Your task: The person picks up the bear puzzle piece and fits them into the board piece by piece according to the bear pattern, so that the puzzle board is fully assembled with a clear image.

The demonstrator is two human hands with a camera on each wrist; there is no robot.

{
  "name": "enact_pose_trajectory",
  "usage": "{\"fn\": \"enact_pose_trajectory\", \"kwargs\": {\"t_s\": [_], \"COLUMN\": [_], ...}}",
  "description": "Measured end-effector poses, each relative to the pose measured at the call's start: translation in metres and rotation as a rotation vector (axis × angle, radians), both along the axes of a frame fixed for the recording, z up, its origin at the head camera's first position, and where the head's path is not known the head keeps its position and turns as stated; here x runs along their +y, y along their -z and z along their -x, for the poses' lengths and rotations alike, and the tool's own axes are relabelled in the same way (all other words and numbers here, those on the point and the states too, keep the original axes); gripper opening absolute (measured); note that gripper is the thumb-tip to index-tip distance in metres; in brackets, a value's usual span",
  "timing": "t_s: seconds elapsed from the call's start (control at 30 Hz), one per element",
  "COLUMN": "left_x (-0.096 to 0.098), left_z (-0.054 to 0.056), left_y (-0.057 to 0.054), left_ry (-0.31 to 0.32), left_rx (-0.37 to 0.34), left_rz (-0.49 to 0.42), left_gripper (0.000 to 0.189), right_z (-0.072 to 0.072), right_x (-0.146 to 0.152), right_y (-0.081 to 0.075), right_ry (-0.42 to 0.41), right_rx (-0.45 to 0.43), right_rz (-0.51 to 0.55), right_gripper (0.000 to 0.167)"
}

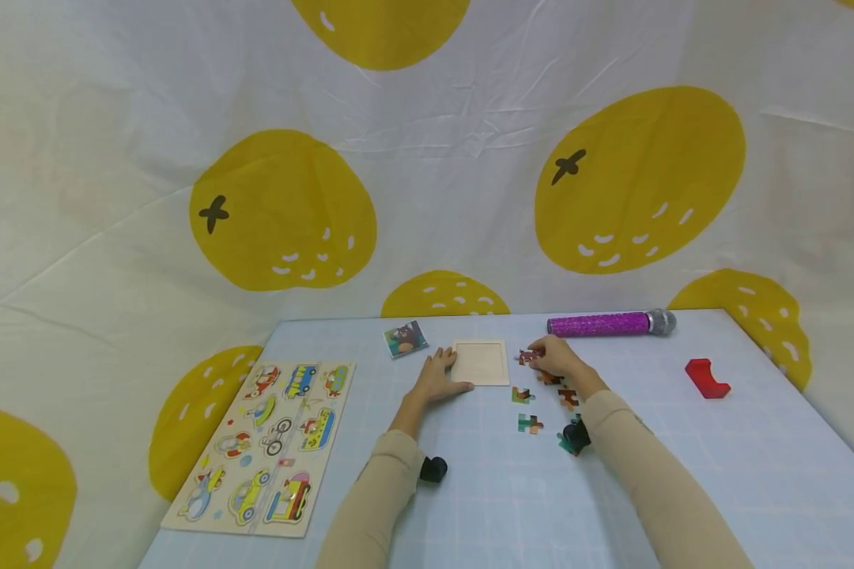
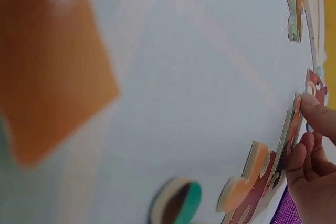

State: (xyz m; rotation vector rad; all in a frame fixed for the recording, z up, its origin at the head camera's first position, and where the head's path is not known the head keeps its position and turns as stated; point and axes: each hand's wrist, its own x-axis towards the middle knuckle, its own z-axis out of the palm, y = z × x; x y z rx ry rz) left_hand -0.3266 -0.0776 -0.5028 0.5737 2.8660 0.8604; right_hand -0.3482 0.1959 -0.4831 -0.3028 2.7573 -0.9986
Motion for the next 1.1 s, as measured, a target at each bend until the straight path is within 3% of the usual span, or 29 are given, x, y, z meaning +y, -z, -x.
{"fn": "enact_pose_trajectory", "kwargs": {"t_s": [0.4,0.7,0.83,1.1], "left_x": [0.001,0.004,0.006,0.004], "left_z": [-0.002,-0.002,-0.002,-0.002], "left_y": [0.001,0.0,-0.002,0.0], "left_ry": [-0.026,-0.053,-0.057,-0.082], "left_rx": [0.007,-0.002,-0.011,-0.026], "left_rz": [-0.021,-0.048,-0.07,-0.045], "left_gripper": [0.075,0.075,0.074,0.076], "right_z": [0.002,0.012,0.018,0.021], "right_x": [-0.003,-0.038,-0.054,-0.078], "right_y": [-0.006,-0.011,-0.009,-0.008], "right_ry": [0.037,0.018,0.01,-0.024], "right_rx": [0.07,0.083,0.1,0.103], "right_rz": [0.064,0.203,0.166,0.073], "right_gripper": [0.027,0.021,0.02,0.035]}}
